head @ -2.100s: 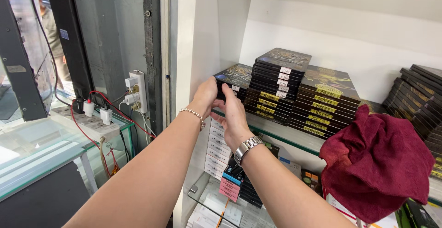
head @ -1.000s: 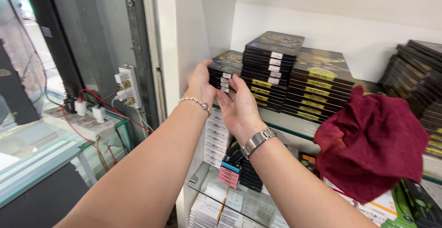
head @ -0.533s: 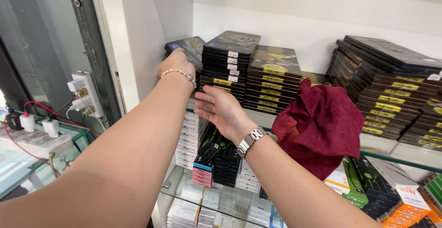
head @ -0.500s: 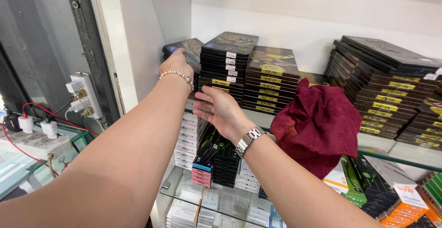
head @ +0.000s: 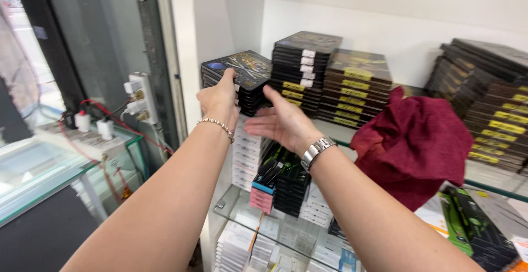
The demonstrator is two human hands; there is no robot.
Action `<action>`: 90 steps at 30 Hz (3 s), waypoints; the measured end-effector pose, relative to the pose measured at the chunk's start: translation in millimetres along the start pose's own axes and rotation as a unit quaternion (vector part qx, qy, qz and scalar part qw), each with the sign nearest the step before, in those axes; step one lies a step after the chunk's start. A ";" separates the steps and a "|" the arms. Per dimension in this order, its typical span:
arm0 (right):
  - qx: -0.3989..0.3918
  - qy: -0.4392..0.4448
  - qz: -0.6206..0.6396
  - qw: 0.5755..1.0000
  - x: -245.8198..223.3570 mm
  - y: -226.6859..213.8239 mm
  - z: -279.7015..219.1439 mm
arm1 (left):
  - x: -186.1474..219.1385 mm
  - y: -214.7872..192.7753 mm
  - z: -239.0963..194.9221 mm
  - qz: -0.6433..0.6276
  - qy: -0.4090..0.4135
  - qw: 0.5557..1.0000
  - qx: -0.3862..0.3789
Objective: The person removes a small fan from a glass shelf, wipes the shelf with a red cloth, and then wipes several black boxes with a tiger graphic. The person stacks the boxes on the shelf and places the fan on the counter.
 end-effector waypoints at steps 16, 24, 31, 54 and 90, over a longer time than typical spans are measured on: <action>-0.076 -0.021 0.099 0.992 30.5 74.6 -18.9 | -5.3 -122.8 -16.2 -0.223 -0.026 0.969 -0.101; -0.130 0.041 0.035 0.990 60.2 68.6 -57.3 | 0.2 -160.9 38.8 0.016 -0.178 0.903 -0.391; -0.163 0.070 0.000 0.984 75.6 40.0 -65.3 | -22.8 -170.1 3.2 -0.073 -0.160 0.873 -0.456; 0.126 0.102 0.210 0.964 200.3 -82.0 -163.6 | -135.7 -100.2 -153.2 0.078 -0.360 0.787 -0.495; 0.321 0.085 0.565 0.755 383.5 -313.0 -136.1 | -440.2 20.9 -246.6 0.212 -0.294 0.780 -0.510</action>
Point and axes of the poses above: each hand's wrist, its own z-axis towards the middle knuckle, its own y-axis out of the palm, x = y × z, the point moved 1 cm from there along z, towards the middle knuckle, and after that the axes turned 15 degrees about y, right-handed, at the moved point
